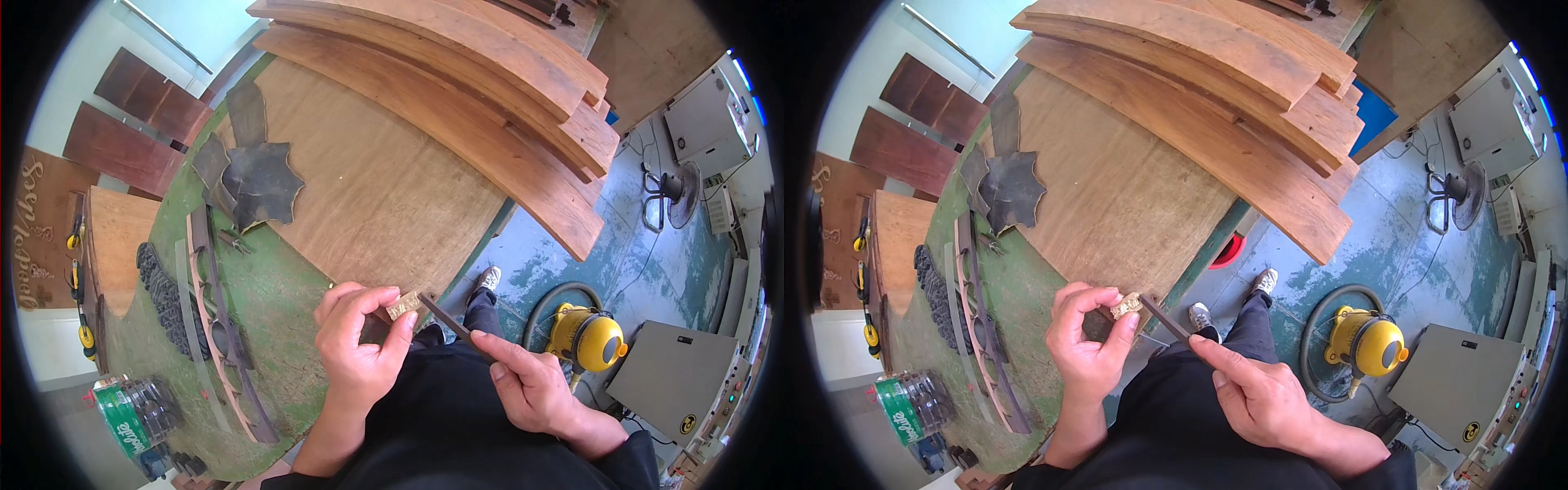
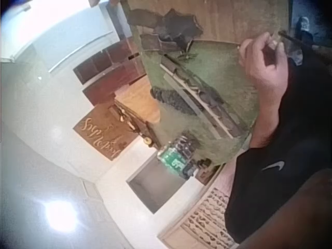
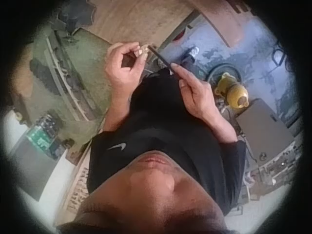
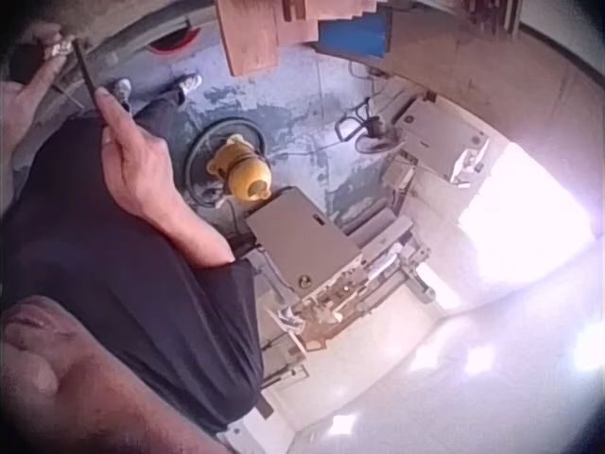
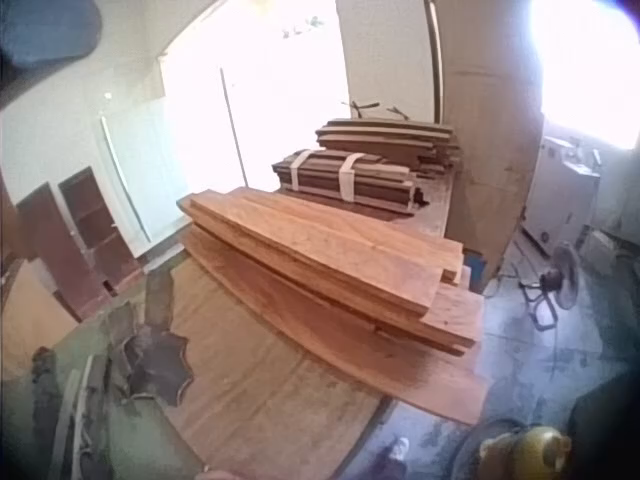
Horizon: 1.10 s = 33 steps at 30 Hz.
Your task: Filing the edges of a small brass-colored metal object with a hand file.
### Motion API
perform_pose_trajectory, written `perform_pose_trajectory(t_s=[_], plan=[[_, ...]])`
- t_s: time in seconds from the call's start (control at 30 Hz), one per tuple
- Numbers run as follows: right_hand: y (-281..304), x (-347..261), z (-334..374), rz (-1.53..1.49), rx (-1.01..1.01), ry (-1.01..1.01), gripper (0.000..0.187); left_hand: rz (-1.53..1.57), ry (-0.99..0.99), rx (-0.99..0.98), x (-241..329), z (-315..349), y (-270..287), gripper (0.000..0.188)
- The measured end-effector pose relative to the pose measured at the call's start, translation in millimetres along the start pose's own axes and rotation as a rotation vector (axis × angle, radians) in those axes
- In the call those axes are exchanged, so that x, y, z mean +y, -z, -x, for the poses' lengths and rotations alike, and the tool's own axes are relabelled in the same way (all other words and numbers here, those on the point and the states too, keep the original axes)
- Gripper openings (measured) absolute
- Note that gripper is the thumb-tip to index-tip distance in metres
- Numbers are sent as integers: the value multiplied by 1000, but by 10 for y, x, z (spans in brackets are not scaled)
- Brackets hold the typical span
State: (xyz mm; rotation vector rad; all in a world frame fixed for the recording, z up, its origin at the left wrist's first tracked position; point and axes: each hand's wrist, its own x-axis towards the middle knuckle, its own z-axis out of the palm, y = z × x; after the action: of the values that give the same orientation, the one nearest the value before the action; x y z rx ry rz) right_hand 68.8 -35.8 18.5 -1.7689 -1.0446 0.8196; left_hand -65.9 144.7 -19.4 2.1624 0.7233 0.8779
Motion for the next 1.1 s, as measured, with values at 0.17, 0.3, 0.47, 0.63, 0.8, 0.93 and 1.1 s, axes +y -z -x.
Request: perform_pose_trajectory(t_s=[0.17, 0.3, 0.47, 0.63, 0.8, 0.93, 1.1], plan=[[113, -46, -16, 144, -69, 35, 49, 37, 87, 16, 53, 2, -12, 31], [82, -69, -87, 251, -94, 74, 50, 23, 76, 26, 44, 9, -7, 31], [17, -13, -12, 90, -28, 16, 47, -2, -14, -2, 17, -16, 6, 29], [2, -42, -12, 2, 16, -21, 40, 2, -7, -4, 6, -7, 5, 30], [-4, -16, 1, 9, 2, 9, 40, 44, 80, 24, 48, 1, -6, 31], [-4, -34, -4, 3, -7, -4, 40, 17, 7, -7, -3, 8, 8, 31], [-12, -25, -9, 10, -3, 5, 41, 8, -3, -7, -2, 1, 9, 31]])
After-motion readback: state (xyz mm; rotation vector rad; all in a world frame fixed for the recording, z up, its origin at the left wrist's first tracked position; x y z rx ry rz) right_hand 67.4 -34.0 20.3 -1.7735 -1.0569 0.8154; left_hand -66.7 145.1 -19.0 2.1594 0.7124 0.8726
